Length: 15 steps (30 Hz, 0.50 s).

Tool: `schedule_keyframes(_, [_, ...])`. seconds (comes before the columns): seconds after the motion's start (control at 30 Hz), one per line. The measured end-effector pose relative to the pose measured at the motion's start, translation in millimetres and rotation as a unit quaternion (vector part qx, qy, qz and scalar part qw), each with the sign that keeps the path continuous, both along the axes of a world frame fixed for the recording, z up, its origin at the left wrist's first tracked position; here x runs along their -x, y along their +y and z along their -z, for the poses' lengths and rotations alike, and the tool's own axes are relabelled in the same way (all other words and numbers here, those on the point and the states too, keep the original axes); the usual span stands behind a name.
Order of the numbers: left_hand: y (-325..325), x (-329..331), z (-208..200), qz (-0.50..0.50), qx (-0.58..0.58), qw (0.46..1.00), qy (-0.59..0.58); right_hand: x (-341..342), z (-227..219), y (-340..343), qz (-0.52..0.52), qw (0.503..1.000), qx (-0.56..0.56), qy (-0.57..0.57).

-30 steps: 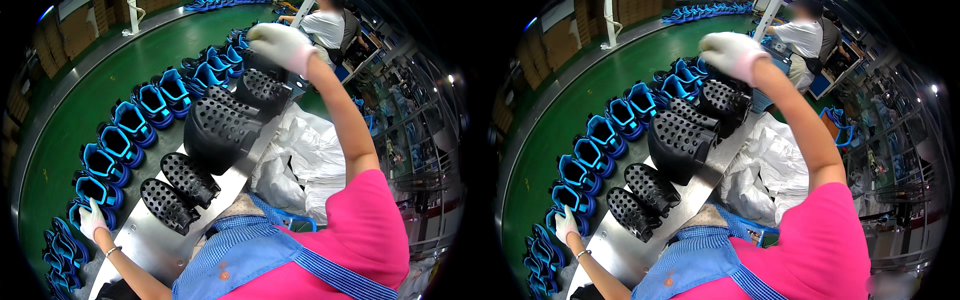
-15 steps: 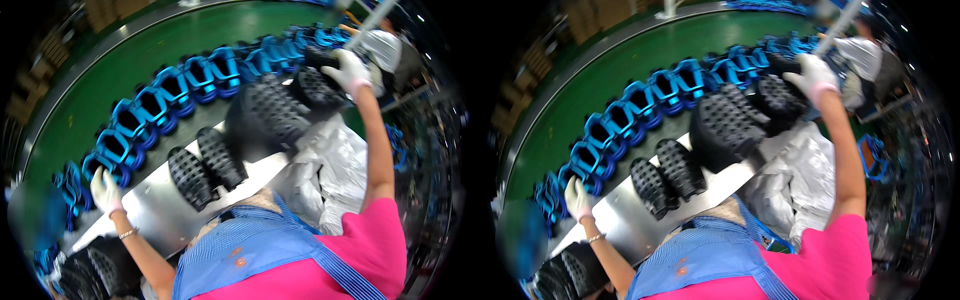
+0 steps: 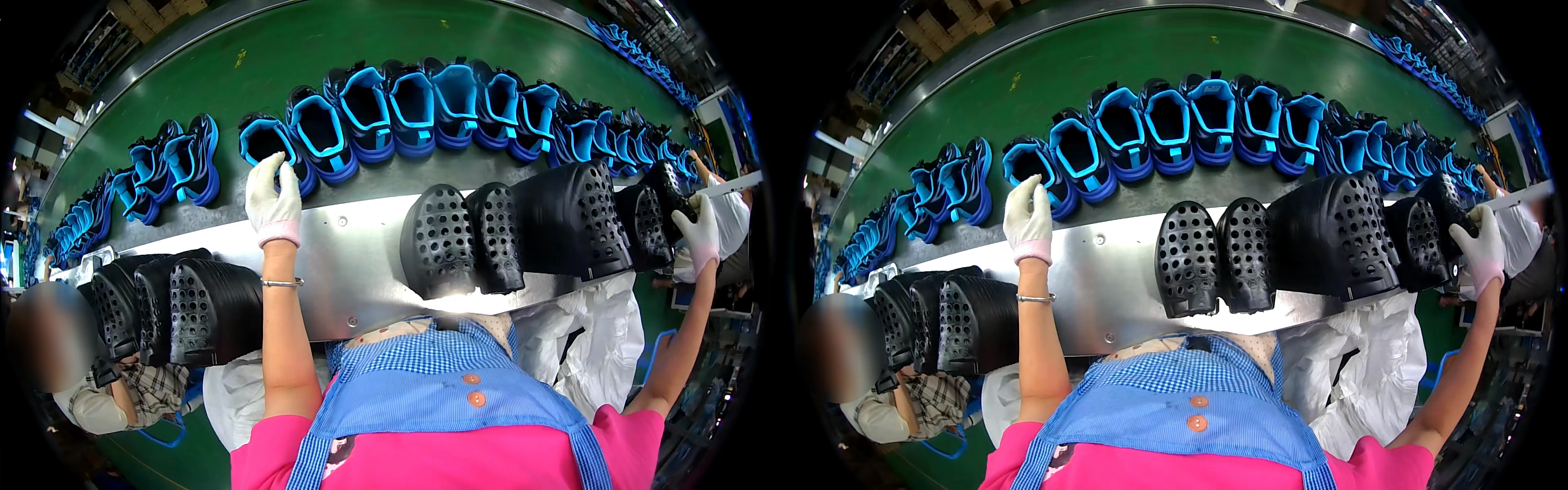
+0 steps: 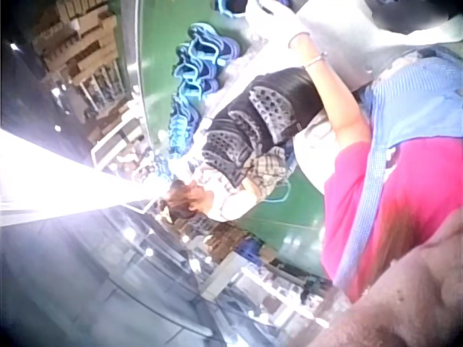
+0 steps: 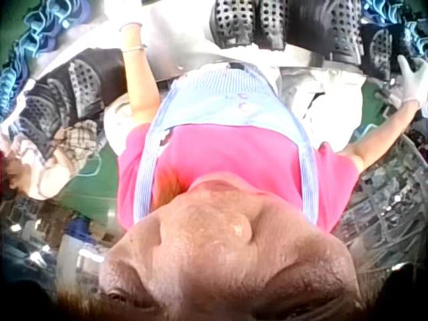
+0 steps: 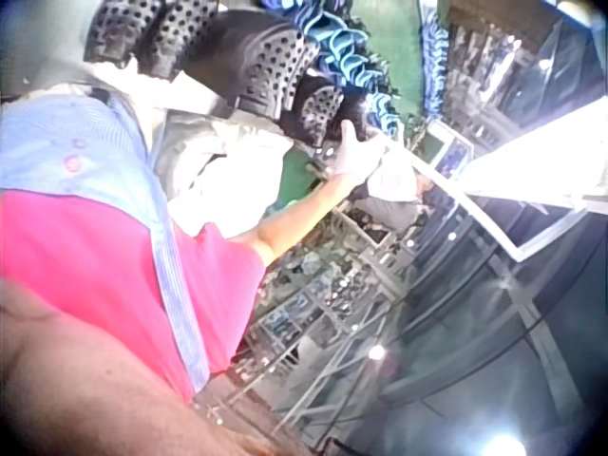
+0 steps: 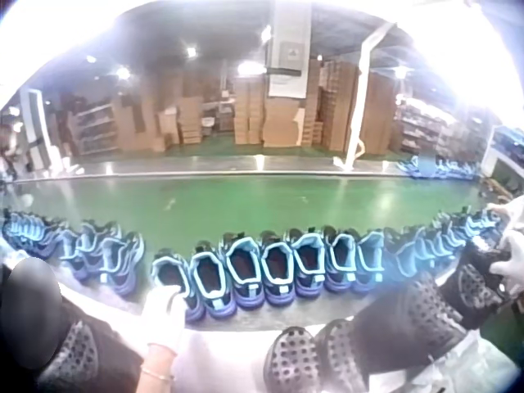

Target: The person fits shoe components onto forms and places them into blue shoe uppers on a conveyor belt in a factory setting.

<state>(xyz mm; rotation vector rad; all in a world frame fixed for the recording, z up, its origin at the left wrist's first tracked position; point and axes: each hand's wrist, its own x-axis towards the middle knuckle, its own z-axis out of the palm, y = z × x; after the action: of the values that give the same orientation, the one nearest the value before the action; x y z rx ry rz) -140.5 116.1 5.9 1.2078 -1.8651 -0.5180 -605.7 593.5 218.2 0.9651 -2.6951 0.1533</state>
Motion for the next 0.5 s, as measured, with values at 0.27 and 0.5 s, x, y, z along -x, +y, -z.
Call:
schedule_keyframes(0.27, [21, 14, -35, 0.011, 0.048, 0.99, 0.133, -60, -58, -64, -0.068, 0.985, 0.143, 0.064])
schedule_keyframes(0.5, [64, 39, -49, 0.408, -0.389, 0.658, 0.5, -261, -3, -288, -0.426, 0.892, 0.075, -0.129])
